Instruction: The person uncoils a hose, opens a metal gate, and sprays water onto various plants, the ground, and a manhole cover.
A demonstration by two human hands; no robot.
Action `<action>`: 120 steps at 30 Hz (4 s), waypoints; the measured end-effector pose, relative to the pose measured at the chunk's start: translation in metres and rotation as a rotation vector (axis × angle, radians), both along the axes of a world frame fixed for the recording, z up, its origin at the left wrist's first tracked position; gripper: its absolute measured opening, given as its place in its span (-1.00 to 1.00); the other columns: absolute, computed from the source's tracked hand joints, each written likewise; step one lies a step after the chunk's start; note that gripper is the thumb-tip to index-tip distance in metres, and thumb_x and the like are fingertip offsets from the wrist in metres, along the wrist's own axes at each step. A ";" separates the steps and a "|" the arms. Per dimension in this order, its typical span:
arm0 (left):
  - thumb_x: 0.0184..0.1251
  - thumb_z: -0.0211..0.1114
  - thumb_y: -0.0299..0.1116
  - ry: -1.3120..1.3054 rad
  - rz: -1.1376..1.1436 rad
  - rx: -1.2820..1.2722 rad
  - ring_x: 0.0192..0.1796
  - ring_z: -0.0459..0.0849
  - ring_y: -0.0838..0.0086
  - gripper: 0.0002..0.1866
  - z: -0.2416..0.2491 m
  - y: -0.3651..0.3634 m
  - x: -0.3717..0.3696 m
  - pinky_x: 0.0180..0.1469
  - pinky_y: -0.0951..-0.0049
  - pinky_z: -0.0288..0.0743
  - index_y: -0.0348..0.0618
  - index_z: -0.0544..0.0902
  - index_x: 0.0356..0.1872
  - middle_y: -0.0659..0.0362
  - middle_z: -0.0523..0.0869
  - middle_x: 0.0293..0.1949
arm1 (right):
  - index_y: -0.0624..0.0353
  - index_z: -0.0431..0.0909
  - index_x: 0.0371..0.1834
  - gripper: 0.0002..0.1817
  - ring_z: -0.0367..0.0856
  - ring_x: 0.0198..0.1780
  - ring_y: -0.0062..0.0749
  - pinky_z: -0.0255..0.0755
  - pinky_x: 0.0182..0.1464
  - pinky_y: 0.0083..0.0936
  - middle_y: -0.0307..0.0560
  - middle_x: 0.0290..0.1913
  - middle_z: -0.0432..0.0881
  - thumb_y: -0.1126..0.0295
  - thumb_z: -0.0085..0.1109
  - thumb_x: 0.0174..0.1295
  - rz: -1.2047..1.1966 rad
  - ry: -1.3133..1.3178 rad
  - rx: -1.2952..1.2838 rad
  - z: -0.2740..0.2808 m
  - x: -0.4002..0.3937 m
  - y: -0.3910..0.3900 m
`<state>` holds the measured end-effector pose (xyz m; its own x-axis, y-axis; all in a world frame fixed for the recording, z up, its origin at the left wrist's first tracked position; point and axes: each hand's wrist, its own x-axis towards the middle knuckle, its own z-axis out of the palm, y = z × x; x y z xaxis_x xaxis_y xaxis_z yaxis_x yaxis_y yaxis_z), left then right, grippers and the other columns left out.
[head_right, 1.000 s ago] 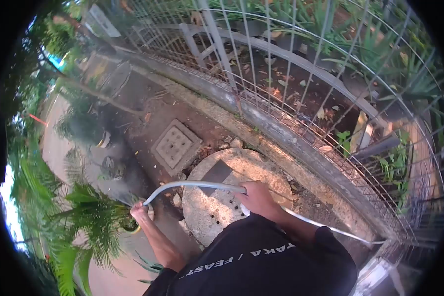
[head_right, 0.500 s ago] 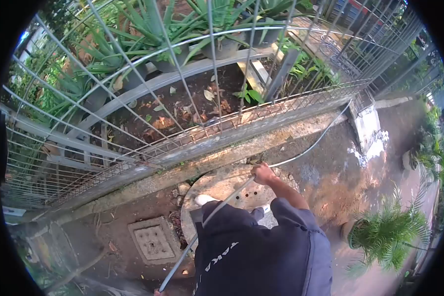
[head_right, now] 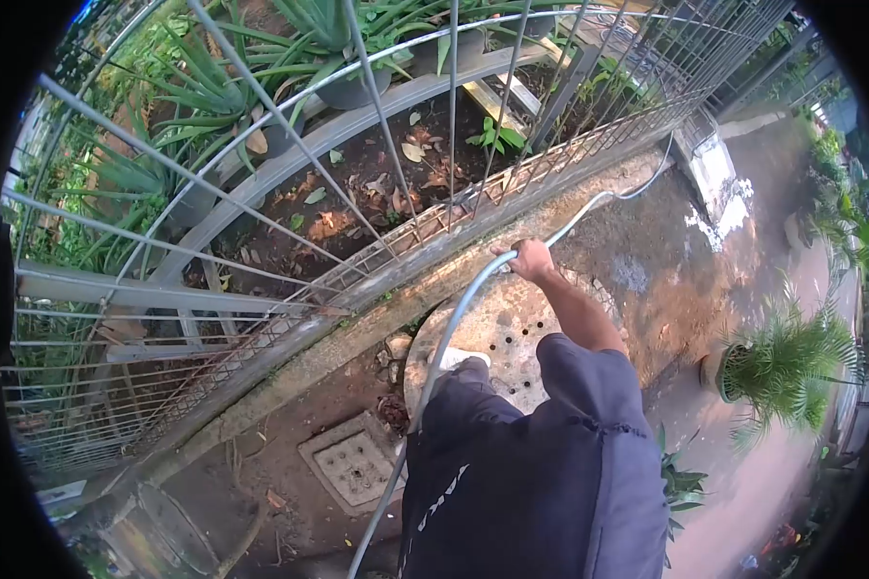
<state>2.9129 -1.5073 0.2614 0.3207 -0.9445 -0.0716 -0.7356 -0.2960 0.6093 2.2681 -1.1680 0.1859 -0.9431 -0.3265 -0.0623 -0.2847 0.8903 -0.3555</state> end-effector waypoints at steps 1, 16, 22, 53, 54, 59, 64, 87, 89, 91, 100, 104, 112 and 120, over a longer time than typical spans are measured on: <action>-0.18 0.18 -0.53 0.004 -0.007 -0.004 -0.59 0.44 0.41 -0.86 -0.001 -0.014 0.012 -0.49 0.33 0.36 -0.20 0.59 -0.48 0.17 0.55 -0.61 | 0.21 0.55 -0.70 -0.28 0.57 -0.41 0.10 0.42 -0.30 -0.10 0.14 -0.60 0.55 -0.34 0.04 0.12 -0.031 -0.054 -0.043 0.000 0.022 -0.023; -0.22 0.19 -0.53 0.003 -0.003 -0.192 -0.58 0.48 0.42 -0.76 0.043 -0.226 0.323 -0.49 0.34 0.38 -0.17 0.65 -0.40 0.17 0.59 -0.59 | 0.16 0.61 -0.51 -0.60 0.60 -0.50 0.09 0.46 -0.43 -0.10 0.08 -0.62 0.56 0.03 0.12 0.18 1.066 -0.638 -0.619 0.228 0.601 -0.505; -0.03 0.04 -0.44 0.727 0.570 -0.272 -0.64 0.31 0.48 -0.95 0.023 -0.311 0.460 -0.56 0.41 0.18 -0.09 0.45 -0.50 0.23 0.41 -0.64 | 0.24 0.54 -0.41 -0.67 0.63 -0.39 0.06 0.45 -0.34 -0.12 0.14 -0.49 0.61 0.15 0.10 0.24 1.144 -0.769 -0.305 0.239 0.631 -0.575; 0.16 -0.15 -0.23 1.661 1.229 -0.516 -0.72 0.02 0.55 -0.76 -0.021 -0.751 0.577 -0.63 0.48 -0.12 0.00 0.21 -0.66 0.36 0.10 -0.75 | 0.21 0.62 -0.55 -0.66 0.62 -0.35 0.10 0.46 -0.27 -0.11 0.22 -0.50 0.59 0.11 0.14 0.00 1.108 -0.440 0.299 0.034 0.699 -1.070; 0.17 -0.16 -0.23 1.716 1.158 -0.467 -0.72 0.01 0.54 -0.76 -0.028 -0.767 0.573 -0.62 0.48 -0.13 0.00 0.21 -0.67 0.36 0.09 -0.75 | 0.21 0.62 -0.55 -0.66 0.62 -0.35 0.10 0.46 -0.27 -0.11 0.22 -0.50 0.59 0.11 0.14 0.00 1.104 -0.436 0.310 0.032 0.705 -1.075; 0.19 -0.15 -0.18 1.742 1.167 -0.624 -0.72 0.00 0.55 -0.73 -0.059 -0.842 0.648 -0.63 0.48 -0.13 0.02 0.19 -0.67 0.37 0.08 -0.76 | 0.17 0.64 -0.55 -0.66 0.64 -0.38 0.06 0.48 -0.28 -0.14 0.16 -0.51 0.61 0.09 0.14 0.02 1.050 -0.465 0.320 0.021 0.754 -1.095; 0.19 -0.16 -0.19 1.700 1.035 -0.631 -0.74 -0.04 0.57 -0.73 -0.026 -0.957 0.703 -0.65 0.48 -0.14 0.04 0.17 -0.68 0.36 0.06 -0.78 | 0.22 0.60 -0.63 -0.61 0.58 -0.58 -0.12 0.37 -0.44 -0.19 0.05 -0.70 0.51 0.08 0.16 0.06 0.976 -0.421 0.153 -0.011 0.810 -1.134; 0.10 -0.17 -0.26 1.709 1.138 -0.816 -0.77 0.00 0.55 -0.78 -0.022 -1.302 1.116 -0.70 0.51 -0.14 0.00 0.14 -0.68 0.35 0.07 -0.78 | 0.25 0.61 -0.48 -0.60 0.59 -0.40 0.08 0.39 -0.31 -0.12 0.23 -0.51 0.57 0.05 0.16 0.11 0.853 -0.290 0.196 0.072 1.112 -1.445; 0.11 -0.18 -0.25 1.633 1.194 -0.856 -0.77 0.00 0.54 -0.77 -0.034 -1.329 1.161 -0.70 0.50 -0.15 -0.01 0.14 -0.70 0.34 0.07 -0.79 | 0.24 0.62 -0.47 -0.60 0.59 -0.39 0.09 0.39 -0.31 -0.13 0.23 -0.51 0.57 0.05 0.16 0.11 0.899 -0.346 0.176 0.068 1.148 -1.486; 0.11 -0.18 -0.25 1.590 1.158 -0.811 -0.77 0.00 0.54 -0.77 -0.034 -1.358 1.181 -0.70 0.50 -0.15 -0.01 0.14 -0.69 0.34 0.07 -0.79 | 0.24 0.63 -0.46 -0.60 0.59 -0.39 0.10 0.40 -0.30 -0.14 0.22 -0.52 0.57 0.05 0.15 0.12 0.936 -0.404 0.181 0.066 1.188 -1.531; 0.22 -0.20 -0.19 1.564 1.111 -0.941 -0.77 0.04 0.58 -0.71 0.017 -1.532 1.320 -0.71 0.52 -0.14 0.00 0.21 -0.68 0.33 0.09 -0.79 | 0.26 0.63 -0.45 -0.66 0.54 -0.58 -0.20 0.34 -0.45 -0.30 0.11 -0.64 0.51 0.15 0.19 0.14 1.028 -0.390 0.225 0.130 1.259 -1.786; 0.25 -0.18 -0.19 1.551 1.080 -0.754 -0.76 0.02 0.57 -0.71 0.062 -1.595 1.335 -0.71 0.53 -0.13 0.00 0.20 -0.66 0.33 0.10 -0.78 | 0.26 0.62 -0.46 -0.69 0.38 -0.65 -0.31 0.25 -0.49 -0.30 0.03 -0.70 0.43 0.19 0.18 0.18 1.063 -0.453 0.073 0.178 1.306 -1.874; 0.21 -0.17 -0.19 1.552 0.915 -0.995 -0.75 0.04 0.56 -0.72 0.120 -1.680 1.476 -0.69 0.51 -0.11 -0.04 0.21 -0.65 0.31 0.12 -0.77 | 0.30 0.50 -0.57 -0.63 0.30 -0.64 -0.43 0.21 -0.51 -0.34 -0.09 -0.72 0.38 0.19 0.17 0.22 1.244 -0.662 -0.139 0.215 1.486 -2.020; 0.18 -0.14 -0.23 1.422 1.060 -1.063 -0.76 0.01 0.54 -0.73 0.117 -1.763 1.631 -0.69 0.47 -0.14 0.01 0.18 -0.70 0.33 0.10 -0.78 | 0.30 0.38 -0.68 -0.59 0.18 -0.59 -0.66 0.08 -0.56 -0.43 -0.30 -0.72 0.23 0.25 0.20 0.20 1.319 -0.585 -0.189 0.152 1.647 -2.157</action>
<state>4.5443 -3.2703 0.3779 0.8755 -0.3022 -0.3769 0.4827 0.5794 0.6567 3.9151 -3.3245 0.3376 0.1877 -0.9649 -0.1836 -0.6184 0.0291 -0.7853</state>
